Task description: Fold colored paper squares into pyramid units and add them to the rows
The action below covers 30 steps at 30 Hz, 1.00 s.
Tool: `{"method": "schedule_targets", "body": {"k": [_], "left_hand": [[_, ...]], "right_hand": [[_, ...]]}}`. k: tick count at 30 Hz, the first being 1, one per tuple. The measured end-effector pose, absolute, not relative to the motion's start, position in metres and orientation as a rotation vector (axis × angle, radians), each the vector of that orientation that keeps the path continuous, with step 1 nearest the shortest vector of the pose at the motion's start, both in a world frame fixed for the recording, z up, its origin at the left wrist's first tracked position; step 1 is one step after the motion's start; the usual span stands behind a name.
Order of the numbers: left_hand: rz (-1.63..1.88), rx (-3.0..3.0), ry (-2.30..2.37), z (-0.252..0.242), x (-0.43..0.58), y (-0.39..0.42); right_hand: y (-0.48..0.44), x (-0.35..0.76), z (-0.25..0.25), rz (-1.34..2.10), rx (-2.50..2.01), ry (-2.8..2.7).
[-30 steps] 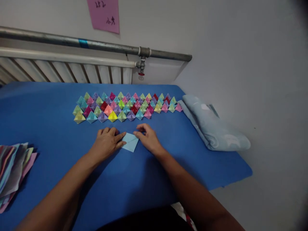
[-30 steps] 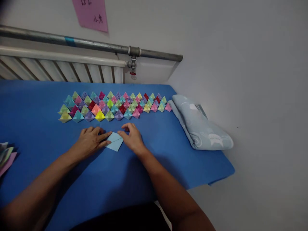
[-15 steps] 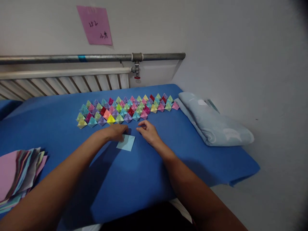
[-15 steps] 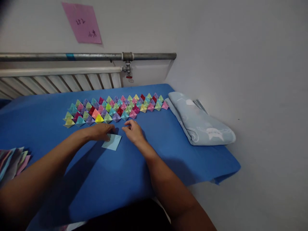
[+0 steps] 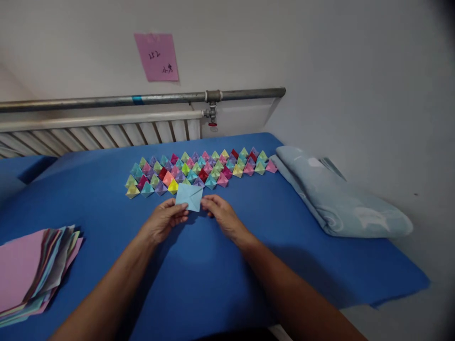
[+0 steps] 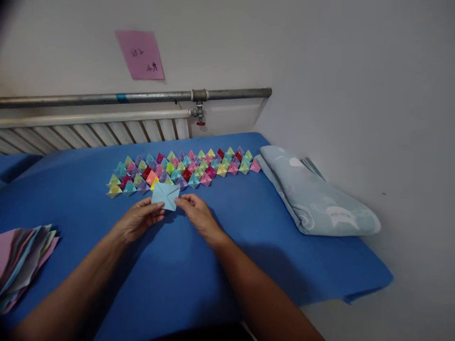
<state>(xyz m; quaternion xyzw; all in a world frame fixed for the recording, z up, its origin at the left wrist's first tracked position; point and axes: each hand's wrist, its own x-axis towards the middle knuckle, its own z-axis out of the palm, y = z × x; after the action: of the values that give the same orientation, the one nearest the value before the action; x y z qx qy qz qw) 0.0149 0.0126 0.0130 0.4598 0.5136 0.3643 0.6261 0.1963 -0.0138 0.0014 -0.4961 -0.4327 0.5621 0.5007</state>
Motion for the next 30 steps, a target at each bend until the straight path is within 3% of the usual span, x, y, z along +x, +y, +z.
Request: {"method": "schedule_targets", "body": {"k": [9,30], "left_hand": [[1.01,0.673,1.017,-0.007,0.048,-0.009],[0.958,1.056,1.093,0.0,0.016,0.005]], "right_hand": [[-0.012,0.182,-0.007,1.346,-1.261,-0.937],[-0.012,0.189,-0.007,1.478,-1.393,-1.136]]}}
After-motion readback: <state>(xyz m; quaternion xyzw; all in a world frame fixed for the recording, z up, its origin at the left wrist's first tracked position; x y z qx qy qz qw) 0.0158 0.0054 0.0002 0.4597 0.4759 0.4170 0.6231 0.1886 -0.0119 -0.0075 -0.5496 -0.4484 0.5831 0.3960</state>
